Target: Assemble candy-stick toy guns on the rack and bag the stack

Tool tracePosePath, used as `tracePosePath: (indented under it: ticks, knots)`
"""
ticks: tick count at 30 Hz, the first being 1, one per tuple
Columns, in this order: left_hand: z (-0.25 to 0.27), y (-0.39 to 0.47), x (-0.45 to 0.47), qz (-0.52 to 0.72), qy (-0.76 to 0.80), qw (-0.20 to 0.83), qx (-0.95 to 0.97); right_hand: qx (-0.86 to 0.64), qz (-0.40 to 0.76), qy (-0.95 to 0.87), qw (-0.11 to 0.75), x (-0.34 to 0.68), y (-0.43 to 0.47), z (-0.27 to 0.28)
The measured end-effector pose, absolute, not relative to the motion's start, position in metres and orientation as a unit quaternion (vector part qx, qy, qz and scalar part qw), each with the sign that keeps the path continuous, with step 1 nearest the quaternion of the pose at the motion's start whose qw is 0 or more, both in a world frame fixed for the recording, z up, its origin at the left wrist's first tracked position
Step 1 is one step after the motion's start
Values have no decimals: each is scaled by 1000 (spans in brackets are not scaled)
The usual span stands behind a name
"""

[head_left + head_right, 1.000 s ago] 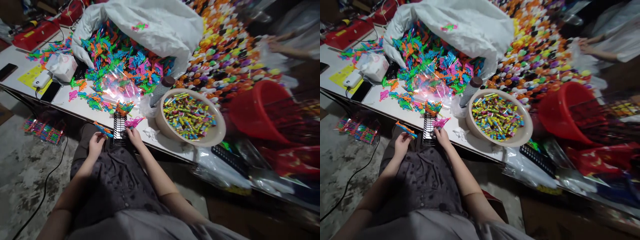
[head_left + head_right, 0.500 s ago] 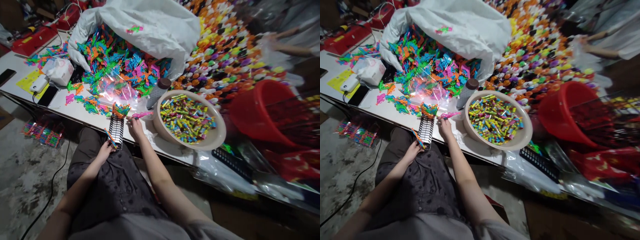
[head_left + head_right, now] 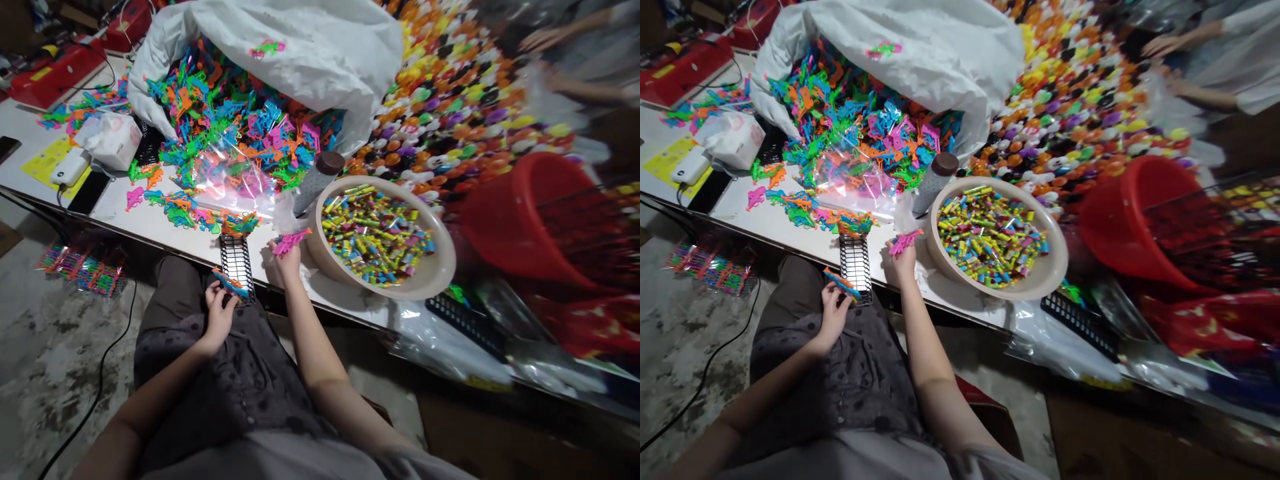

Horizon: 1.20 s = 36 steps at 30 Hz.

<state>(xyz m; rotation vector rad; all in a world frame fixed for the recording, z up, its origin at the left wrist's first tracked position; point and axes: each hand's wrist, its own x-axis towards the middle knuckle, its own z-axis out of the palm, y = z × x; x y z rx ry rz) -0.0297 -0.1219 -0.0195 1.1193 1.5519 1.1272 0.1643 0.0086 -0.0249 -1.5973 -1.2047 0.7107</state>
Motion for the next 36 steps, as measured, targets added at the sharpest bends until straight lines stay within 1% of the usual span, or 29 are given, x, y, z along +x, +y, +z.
tracePosePath:
  ticks: [3,8,13,17,25,31,36]
  knots:
    - [-14,-101,-44,499,596,399,486,-661,306,-462,507,156,10,-23]
    - [-8,-30,-60,528,592,315,521,-671,377,-407,492,127,23,-27]
    - [-20,16,-56,520,608,307,515,-688,352,-408,487,112,27,-30]
    - [-32,25,-53,495,615,319,525,-688,322,-445,475,111,24,-29]
    - [-33,24,-53,448,644,249,568,-712,272,-491,421,106,24,-20]
    - [-27,25,-56,433,619,263,600,-747,255,-494,363,99,23,-13]
    - [-15,31,-59,410,591,265,643,-754,259,-491,352,97,25,-14]
